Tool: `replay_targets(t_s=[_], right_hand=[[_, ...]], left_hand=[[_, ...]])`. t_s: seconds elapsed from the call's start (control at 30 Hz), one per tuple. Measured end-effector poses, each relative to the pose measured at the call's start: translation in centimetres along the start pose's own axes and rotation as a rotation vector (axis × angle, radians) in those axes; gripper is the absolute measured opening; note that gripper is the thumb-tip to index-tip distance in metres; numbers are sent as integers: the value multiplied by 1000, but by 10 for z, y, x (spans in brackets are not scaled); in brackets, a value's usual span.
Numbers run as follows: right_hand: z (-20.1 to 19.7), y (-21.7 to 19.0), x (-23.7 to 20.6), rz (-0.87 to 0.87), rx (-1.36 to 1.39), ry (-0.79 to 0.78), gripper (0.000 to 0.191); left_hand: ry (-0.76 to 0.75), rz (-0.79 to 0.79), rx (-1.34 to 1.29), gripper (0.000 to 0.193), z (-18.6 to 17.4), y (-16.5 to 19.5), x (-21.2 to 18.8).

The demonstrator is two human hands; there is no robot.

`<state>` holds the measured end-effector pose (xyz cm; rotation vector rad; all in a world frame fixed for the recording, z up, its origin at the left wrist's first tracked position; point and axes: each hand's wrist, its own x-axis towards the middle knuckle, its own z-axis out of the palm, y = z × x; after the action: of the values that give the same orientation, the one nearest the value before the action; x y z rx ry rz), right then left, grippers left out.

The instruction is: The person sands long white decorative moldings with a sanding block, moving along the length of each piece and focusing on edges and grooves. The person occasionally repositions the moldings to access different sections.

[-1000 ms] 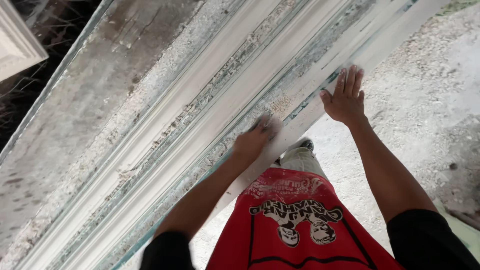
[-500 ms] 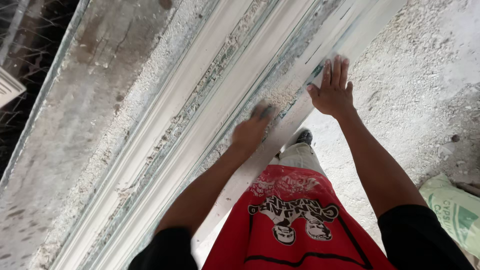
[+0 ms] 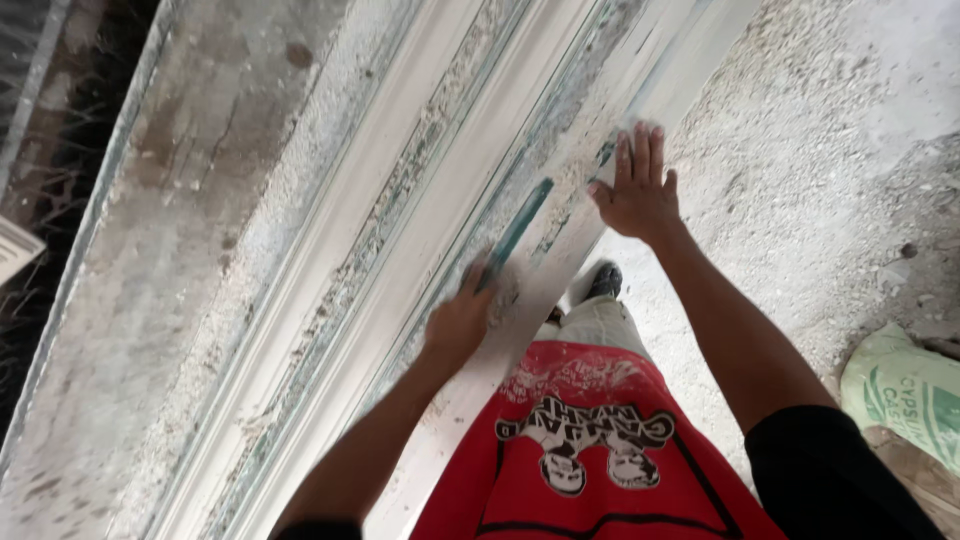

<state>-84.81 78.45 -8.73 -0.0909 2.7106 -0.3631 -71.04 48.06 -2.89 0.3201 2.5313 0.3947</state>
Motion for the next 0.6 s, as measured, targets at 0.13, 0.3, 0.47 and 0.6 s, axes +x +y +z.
replay_targets(t_s=[0.13, 0.3, 0.47, 0.6], right_hand=[[-5, -6, 1, 9, 17, -50, 92], [-9, -12, -7, 0, 11, 35, 92], [-6, -8, -11, 12, 66, 22, 91], [-5, -8, -10, 28, 62, -5, 91]], left_hand=[[193, 93, -88, 46, -16, 41, 116], [236, 153, -56, 42, -40, 56, 147], [-63, 23, -12, 60, -33, 35, 69], [57, 85, -42, 58, -38, 64, 108]])
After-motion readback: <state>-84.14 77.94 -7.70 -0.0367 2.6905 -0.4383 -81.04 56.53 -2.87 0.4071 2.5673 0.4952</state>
